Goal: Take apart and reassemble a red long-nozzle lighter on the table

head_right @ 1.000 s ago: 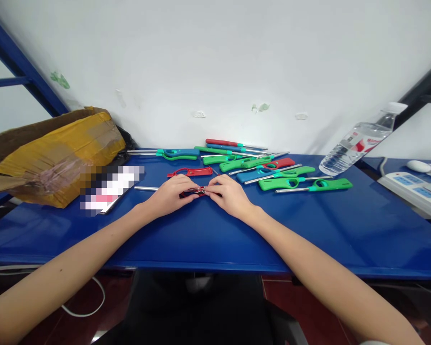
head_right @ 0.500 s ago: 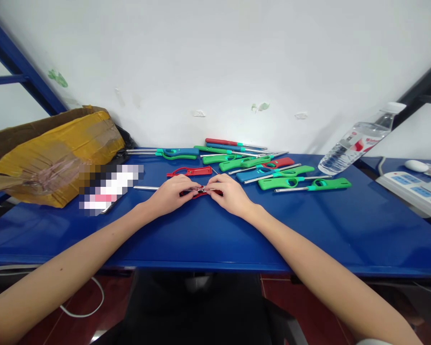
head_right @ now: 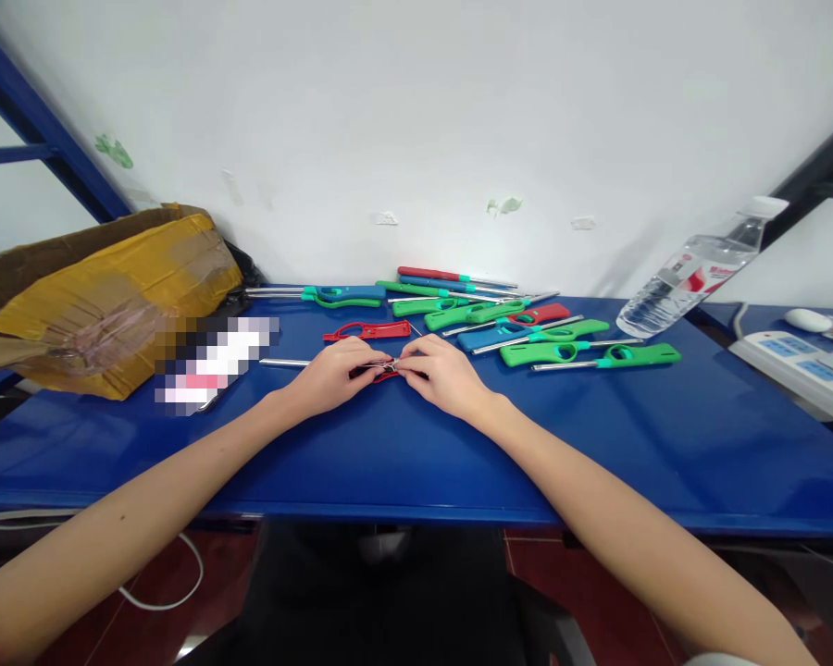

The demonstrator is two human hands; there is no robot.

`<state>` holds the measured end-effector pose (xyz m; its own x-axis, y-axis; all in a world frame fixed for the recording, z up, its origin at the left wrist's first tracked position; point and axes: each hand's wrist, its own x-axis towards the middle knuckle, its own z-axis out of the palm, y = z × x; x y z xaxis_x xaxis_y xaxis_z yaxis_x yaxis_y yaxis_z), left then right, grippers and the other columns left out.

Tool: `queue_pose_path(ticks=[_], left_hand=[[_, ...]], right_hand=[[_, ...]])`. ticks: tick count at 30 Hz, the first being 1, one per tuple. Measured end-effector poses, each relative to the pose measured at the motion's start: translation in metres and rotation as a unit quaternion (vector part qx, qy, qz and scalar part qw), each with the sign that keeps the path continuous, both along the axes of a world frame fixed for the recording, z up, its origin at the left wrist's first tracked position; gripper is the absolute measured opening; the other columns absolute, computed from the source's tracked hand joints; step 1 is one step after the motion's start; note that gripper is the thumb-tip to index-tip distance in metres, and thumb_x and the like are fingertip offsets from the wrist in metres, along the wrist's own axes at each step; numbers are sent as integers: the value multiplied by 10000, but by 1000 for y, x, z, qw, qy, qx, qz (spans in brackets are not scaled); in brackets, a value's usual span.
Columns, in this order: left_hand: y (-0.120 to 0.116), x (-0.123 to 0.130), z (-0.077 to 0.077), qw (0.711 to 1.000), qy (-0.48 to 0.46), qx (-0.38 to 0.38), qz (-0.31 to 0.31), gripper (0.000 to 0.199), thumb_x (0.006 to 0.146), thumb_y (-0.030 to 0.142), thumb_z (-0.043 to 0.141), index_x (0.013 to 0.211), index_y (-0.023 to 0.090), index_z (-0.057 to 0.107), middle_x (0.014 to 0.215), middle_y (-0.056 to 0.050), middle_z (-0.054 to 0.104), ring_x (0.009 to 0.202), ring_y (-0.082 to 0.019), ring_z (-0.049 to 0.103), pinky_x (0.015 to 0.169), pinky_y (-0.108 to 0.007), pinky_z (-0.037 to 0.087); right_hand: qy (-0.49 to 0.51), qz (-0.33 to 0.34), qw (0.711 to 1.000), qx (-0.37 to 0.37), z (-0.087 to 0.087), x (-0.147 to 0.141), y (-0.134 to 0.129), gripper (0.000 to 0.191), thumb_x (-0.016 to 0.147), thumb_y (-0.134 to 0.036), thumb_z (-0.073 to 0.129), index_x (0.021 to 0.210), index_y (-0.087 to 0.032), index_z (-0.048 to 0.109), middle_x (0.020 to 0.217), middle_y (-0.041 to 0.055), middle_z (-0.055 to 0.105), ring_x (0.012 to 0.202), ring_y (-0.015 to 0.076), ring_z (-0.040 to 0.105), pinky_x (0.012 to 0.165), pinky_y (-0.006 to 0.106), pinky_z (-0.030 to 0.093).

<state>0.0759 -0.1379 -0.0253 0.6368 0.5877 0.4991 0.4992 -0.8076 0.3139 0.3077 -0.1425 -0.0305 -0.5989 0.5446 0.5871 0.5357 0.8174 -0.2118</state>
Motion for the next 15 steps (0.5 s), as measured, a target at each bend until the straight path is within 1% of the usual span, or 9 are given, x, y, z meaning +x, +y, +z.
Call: queue_pose_path(ticks=[3,6,10,15], left_hand=[[0,0,0,1000,-1,-10,3,214,918,193,582,1109,185,677,973,-65,731,899,-205,644,821,-340,511],[0,0,-1,1000,-1,-9,-1,225,915,181,575,1118,186,672,963,-64,730,896,-205,642,824,-342,510],[1,0,-1,1000,4,-2,-5,217,939,186,532,1096,193,681,952,-63,732,882,-202,645,831,-350,502],[-1,-2,8,1000,15,1,-6,217,945,177,504,1072,185,680,965,-66,731,890,-204,638,858,-363,486]], right_hand=[[-16,5,1000,6,2,0,-1,206,936,-213,562,989,-219,761,1011,87,695,938,223,625,848,391,536],[-29,8,1000,4,3,0,-2,219,943,-214,545,1007,-218,754,1020,91,694,943,230,624,853,403,538],[-23,10,999,-24,3,-1,-2,218,942,-221,540,1038,-222,735,1028,87,701,934,228,636,848,406,552],[-2,11,998,-61,3,-1,-2,203,911,-204,579,1073,-225,700,1029,74,717,962,238,649,868,414,553]])
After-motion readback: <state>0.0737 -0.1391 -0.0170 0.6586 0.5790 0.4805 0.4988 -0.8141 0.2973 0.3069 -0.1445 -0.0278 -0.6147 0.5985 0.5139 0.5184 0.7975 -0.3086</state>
